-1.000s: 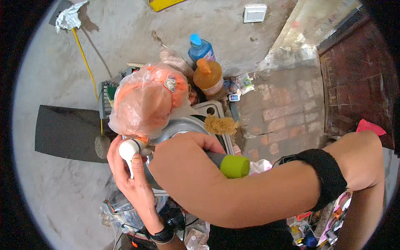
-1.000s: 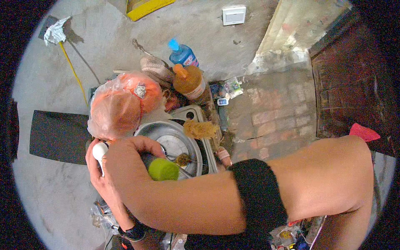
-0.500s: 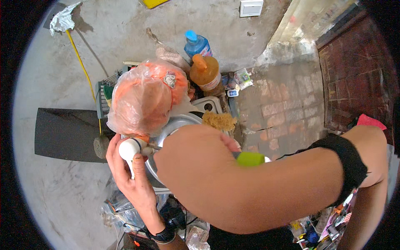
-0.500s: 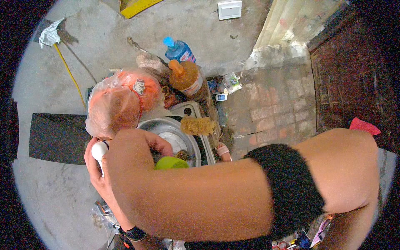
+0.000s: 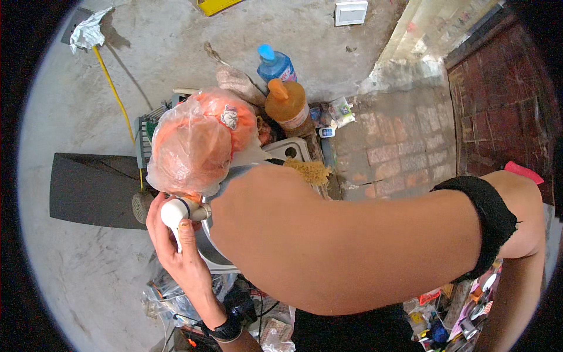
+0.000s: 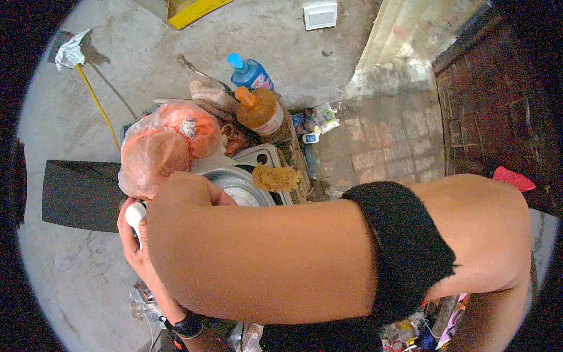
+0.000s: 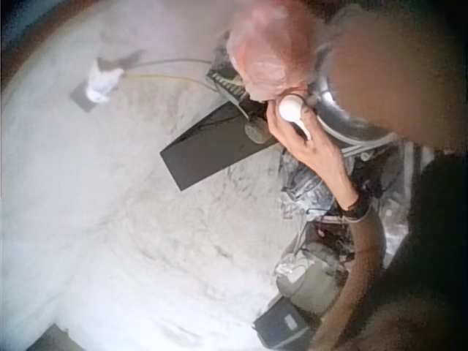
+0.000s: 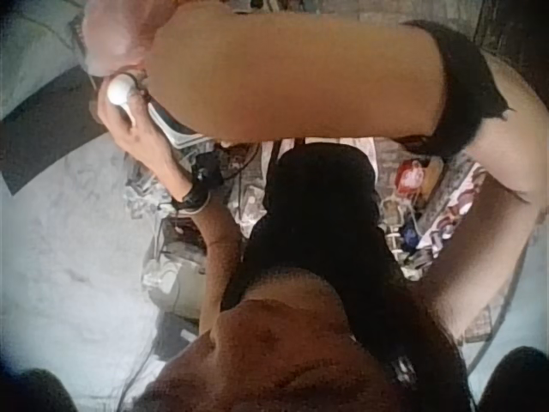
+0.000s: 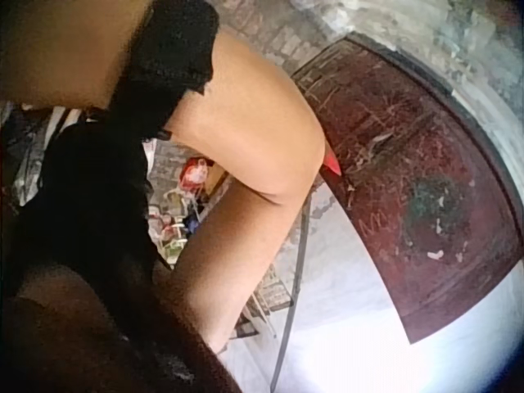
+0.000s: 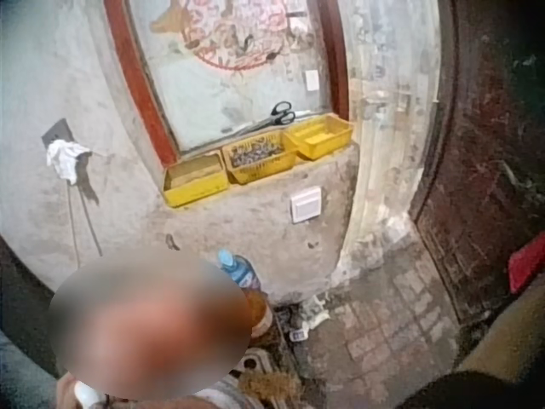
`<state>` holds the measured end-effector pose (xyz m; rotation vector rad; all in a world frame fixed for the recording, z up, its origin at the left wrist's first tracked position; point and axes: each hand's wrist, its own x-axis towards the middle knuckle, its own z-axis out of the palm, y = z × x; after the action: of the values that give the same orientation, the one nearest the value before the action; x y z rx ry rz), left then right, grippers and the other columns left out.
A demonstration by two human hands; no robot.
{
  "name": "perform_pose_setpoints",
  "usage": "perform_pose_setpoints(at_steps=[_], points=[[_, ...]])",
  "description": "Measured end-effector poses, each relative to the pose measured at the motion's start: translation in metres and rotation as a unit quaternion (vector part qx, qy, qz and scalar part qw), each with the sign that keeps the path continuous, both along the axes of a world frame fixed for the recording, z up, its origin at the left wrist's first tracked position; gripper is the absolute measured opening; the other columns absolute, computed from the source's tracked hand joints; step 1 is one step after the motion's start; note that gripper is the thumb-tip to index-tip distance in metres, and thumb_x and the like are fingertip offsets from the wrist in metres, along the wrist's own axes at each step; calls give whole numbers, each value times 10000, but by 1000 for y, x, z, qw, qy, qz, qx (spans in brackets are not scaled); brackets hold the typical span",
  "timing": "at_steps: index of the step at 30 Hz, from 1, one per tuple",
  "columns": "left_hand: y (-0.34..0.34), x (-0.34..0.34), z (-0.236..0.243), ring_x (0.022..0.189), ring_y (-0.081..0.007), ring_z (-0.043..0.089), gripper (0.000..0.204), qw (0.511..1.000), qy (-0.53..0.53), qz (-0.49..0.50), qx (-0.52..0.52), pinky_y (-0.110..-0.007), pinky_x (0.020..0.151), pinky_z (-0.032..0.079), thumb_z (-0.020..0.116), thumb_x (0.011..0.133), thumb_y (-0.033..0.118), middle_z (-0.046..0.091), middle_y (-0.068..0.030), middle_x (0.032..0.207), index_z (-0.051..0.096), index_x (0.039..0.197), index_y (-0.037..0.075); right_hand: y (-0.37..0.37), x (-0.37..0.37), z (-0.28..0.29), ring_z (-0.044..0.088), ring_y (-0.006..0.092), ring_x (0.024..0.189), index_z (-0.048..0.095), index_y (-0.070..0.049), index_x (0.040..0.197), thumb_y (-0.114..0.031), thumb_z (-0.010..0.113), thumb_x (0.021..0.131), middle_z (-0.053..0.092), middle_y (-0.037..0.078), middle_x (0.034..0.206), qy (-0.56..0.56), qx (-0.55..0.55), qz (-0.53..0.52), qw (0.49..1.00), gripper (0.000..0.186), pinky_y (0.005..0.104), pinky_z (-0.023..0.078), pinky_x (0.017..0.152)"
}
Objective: The person uses a knife to scrape and clean a white plastic faucet component held in the left hand. The person repeatedly wipes the component with a cloth and continues scraping different areas of the plastic piece over the sink.
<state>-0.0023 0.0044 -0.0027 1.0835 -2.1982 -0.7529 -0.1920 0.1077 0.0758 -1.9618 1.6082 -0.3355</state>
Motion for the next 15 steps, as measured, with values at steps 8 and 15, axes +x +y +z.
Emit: perform_pose_setpoints(at_steps=[8, 15], points=[[3, -1, 3, 1083, -211, 494, 349, 1000, -6, -6, -9, -295, 783, 501, 533, 901, 213, 442, -120, 1273, 529, 1160, -21, 2, -5, -10, 633, 225, 721, 666, -46, 785, -177, 688, 627, 635, 87, 742, -13, -66, 35, 997, 207, 332, 481, 570], [5, -1, 1, 1066, -195, 502, 345, 1000, 11, 3, 0, -273, 755, 495, 533, 902, 196, 453, -108, 1262, 523, 1170, -21, -14, 34, -10, 627, 238, 588, 676, -40, 752, -168, 705, 592, 644, 86, 691, 95, 36, -105, 989, 207, 415, 477, 425]])
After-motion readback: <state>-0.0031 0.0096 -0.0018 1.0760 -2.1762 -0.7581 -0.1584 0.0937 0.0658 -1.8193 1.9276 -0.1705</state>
